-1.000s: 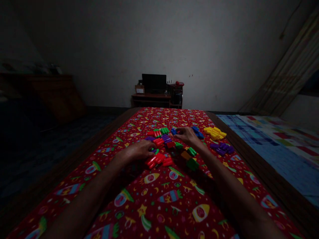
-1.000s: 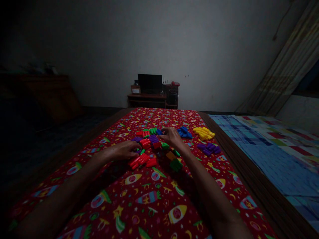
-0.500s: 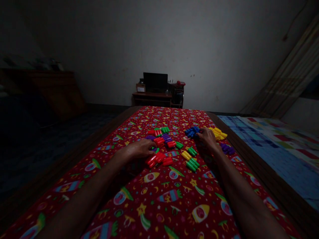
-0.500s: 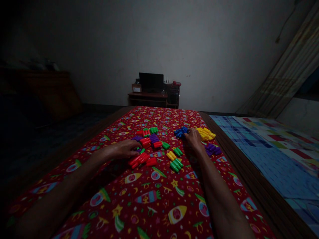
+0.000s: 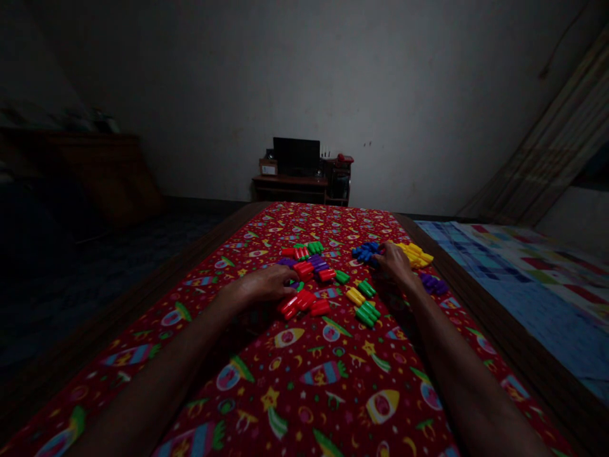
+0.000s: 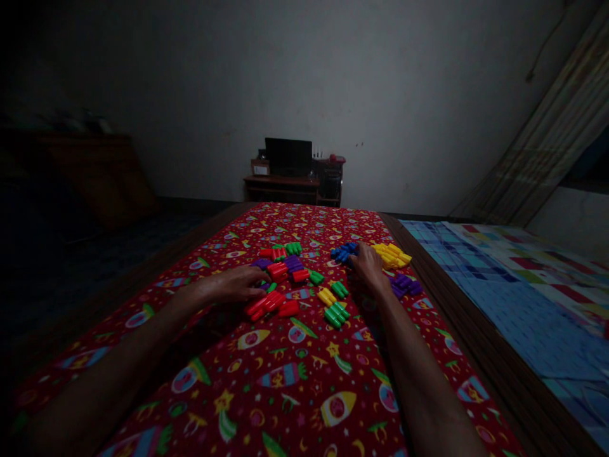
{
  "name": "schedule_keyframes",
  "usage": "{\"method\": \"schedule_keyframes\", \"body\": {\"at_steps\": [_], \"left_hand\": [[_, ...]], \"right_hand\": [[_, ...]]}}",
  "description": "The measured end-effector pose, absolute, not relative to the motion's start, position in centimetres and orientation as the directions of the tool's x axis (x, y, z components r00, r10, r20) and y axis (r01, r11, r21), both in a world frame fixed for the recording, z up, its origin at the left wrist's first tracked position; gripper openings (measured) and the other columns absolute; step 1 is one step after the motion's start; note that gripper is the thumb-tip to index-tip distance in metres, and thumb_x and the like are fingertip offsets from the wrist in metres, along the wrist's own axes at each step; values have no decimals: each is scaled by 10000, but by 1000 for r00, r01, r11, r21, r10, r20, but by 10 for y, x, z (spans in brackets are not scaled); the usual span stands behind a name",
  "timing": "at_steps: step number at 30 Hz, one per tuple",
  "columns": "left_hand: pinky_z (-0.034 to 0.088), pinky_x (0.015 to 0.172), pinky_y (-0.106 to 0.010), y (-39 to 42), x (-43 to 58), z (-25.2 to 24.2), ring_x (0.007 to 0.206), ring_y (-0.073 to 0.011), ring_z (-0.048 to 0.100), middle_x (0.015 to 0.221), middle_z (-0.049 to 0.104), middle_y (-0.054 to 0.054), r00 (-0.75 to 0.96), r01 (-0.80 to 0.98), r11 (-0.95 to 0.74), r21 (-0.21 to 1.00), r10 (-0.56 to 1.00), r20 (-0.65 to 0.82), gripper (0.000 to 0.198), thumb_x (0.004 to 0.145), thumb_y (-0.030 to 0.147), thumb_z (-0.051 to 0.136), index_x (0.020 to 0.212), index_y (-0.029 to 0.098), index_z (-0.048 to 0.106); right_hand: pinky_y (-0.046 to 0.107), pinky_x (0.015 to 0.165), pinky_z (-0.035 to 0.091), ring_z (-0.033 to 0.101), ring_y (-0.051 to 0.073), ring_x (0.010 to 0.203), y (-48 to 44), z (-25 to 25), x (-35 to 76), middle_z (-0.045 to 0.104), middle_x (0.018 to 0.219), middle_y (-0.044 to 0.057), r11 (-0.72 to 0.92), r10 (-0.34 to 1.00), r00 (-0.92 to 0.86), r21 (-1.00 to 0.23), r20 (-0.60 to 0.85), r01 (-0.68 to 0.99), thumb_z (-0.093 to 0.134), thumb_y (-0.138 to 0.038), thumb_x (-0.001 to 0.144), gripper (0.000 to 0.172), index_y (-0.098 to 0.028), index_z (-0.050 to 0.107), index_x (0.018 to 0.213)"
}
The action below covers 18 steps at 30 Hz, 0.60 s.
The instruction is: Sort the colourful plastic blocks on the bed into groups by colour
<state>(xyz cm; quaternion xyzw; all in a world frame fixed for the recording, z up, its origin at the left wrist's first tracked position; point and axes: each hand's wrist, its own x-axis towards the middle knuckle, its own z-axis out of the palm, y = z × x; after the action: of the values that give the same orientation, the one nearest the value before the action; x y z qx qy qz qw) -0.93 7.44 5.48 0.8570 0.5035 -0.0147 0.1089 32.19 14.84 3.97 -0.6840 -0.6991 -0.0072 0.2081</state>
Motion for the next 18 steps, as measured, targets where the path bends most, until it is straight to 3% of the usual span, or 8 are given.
{"method": "schedule_keyframes", "body": {"at_steps": [8,12,14,18], "left_hand": [[458,828,-271,72,-7,60,976,-211,619,1082,663,-81,524,848,-507,152,845,-107,312,847,320,514,1097,179,636],[460,777,-267,68,-2,70,880,-189,629,969,676,-52,561,799,-561,216,825,66,254,849,283,466,985,180,654],[468,774,-275,69,2,71,856,-185,633,937,685,-33,542,769,-555,317,829,134,246,826,302,488,966,188,655],[508,740,-300,75,12,64,820,-190,645,888,704,-24,424,586,-445,677,881,211,282,751,380,561,933,182,645]], "right_hand": [[251,601,350,616,182,747,144,67,329,713,836,107,58,933,44,-271,357,961,502,-313,869,285,-134,723,872],[238,588,344,567,147,655,133,86,305,687,730,74,276,903,-128,-324,411,905,490,-312,861,303,-129,718,782],[225,576,341,547,130,623,123,89,284,668,689,53,444,870,-288,-381,400,811,491,-292,854,291,-125,716,779],[203,563,330,519,108,613,98,82,242,650,704,19,651,750,-572,-524,333,549,515,-315,854,273,-128,714,860]]}}
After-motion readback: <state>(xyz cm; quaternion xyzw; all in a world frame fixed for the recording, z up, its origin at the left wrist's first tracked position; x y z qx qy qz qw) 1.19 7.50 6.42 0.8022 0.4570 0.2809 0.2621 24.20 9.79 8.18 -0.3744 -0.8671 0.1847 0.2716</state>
